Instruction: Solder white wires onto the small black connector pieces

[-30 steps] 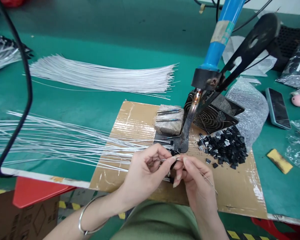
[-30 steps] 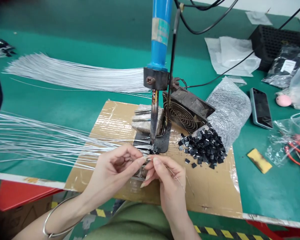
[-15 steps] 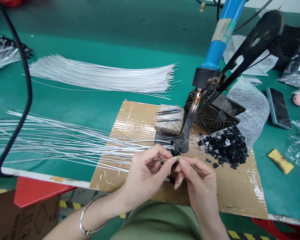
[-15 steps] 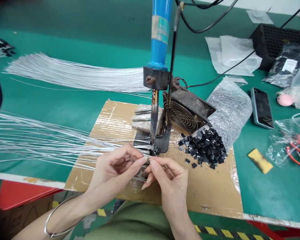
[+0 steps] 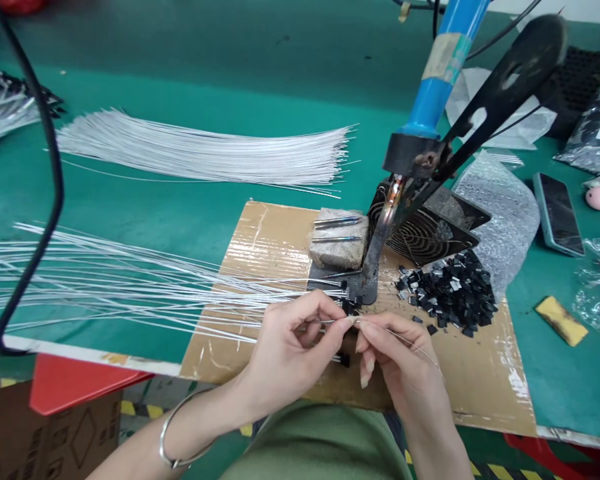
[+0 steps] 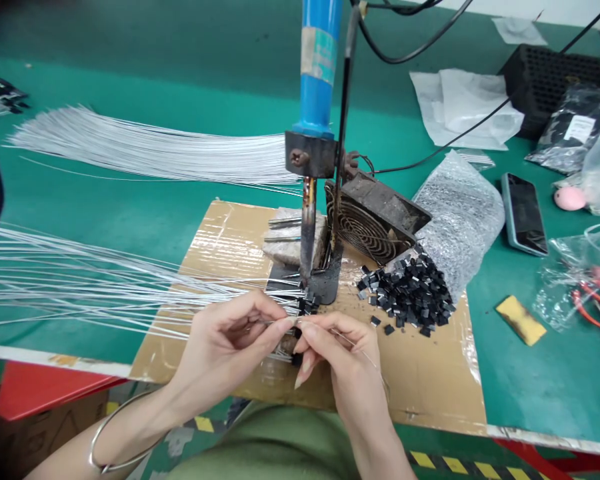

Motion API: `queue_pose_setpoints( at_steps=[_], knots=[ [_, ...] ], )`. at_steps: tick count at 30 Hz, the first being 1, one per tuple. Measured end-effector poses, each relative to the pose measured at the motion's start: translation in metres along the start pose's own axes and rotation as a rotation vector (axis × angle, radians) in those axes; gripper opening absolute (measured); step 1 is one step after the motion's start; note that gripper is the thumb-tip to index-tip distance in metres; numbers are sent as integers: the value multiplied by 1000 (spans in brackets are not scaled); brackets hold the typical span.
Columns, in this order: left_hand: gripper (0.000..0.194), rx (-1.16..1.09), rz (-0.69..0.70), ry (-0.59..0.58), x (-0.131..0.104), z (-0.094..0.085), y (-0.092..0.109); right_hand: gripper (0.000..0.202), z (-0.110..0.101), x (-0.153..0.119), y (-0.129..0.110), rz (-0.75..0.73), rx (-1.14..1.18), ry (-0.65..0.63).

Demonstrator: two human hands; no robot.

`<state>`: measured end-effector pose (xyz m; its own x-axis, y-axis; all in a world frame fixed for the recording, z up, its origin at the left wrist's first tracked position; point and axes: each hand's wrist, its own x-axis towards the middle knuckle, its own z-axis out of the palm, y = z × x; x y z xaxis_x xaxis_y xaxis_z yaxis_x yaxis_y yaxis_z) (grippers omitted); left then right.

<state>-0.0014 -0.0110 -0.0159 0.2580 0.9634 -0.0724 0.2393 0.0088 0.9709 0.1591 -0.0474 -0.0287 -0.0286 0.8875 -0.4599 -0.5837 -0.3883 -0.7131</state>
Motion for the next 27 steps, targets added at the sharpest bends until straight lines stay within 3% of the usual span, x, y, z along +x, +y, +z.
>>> queue_pose_setpoints(
  at_steps=[18,27],
  knots=[
    [15,-49,-34,102,-6,13,-7,14,8,-3,7,-55,111,62],
    [17,-118,-96,90,-5,16,-2,14,12,-6,15,-126,45,115]
  ],
)
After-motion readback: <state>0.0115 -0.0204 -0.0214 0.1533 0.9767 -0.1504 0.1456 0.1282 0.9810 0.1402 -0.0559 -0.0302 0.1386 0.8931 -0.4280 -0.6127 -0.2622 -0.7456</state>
